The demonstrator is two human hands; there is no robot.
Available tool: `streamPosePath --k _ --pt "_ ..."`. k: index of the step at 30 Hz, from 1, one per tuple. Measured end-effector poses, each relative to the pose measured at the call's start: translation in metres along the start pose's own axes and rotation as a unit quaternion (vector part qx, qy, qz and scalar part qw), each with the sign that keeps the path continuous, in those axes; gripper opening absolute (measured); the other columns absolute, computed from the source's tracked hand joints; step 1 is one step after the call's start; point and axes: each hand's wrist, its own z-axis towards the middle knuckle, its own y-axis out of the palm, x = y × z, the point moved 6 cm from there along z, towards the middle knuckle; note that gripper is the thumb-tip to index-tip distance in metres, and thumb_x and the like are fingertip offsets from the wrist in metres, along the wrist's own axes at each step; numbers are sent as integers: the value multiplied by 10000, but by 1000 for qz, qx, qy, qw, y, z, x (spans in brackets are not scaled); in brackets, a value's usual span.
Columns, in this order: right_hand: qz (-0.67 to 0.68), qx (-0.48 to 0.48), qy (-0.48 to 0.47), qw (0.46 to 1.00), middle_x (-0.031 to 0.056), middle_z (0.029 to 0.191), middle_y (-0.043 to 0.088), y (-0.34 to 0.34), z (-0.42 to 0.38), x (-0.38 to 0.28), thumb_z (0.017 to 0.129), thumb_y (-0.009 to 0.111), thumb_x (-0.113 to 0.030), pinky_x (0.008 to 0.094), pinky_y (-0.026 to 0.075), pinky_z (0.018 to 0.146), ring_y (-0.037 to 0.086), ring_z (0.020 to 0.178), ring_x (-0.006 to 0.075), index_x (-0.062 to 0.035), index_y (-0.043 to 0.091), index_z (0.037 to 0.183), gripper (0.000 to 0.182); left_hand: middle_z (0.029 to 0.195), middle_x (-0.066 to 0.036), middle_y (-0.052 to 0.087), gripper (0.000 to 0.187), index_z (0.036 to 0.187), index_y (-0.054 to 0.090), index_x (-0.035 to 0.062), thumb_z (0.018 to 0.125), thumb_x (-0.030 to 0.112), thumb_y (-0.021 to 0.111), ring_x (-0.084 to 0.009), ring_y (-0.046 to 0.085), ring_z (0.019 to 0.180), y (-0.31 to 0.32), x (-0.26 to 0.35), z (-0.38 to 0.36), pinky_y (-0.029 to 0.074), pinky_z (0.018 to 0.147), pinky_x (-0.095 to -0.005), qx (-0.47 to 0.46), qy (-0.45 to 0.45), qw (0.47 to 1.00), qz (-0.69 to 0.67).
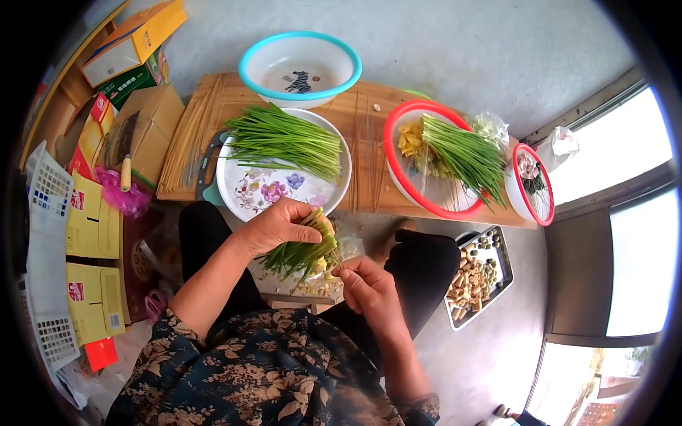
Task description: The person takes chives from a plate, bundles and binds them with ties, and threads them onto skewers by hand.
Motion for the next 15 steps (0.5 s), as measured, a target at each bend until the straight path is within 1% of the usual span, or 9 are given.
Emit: streamPosePath --k 1,2,4,7,15 --pt "2 -1 -2 1000 -33 532 428 1 0 0 963 529 -132 189 246 413 333 435 43 -5 601 926 151 913 -50 685 232 997 671 -28 799 77 732 -98 629 828 0 0 0 501 785 -239 3 3 1000 -15" --pt "2 -1 -2 1000 -33 532 428 1 0 0 963 529 -132 189 246 413 333 435 43 -5 601 926 151 913 -50 685 232 997 671 -28 799 77 732 -98 629 828 0 1 -1 501 785 -239 4 3 1000 -15" --pt "-2 -7 -4 1000 -35 533 426 1 0 -1 959 532 -127 190 245 412 331 435 42 -1 601 928 147 876 -41 688 222 968 686 -22 788 92 749 -89 626 791 2 4 -4 500 748 -228 -12 -9 1000 -28" --pt "-14 -6 -4 1000 -36 535 427 1 -1 -1 955 532 -120 191 244 410 331 436 40 1 602 927 143 849 -30 692 214 945 702 -13 779 109 764 -73 614 759 2 2 -4 490 712 -214 -3 -14 1000 -12" --pt "-3 -8 0 1000 -40 536 427 -1 -4 0 952 526 -109 189 249 411 338 437 38 4 607 924 142 833 -16 693 221 943 714 -8 777 127 771 -49 586 735 6 4 -5 471 690 -201 -24 -17 999 13"
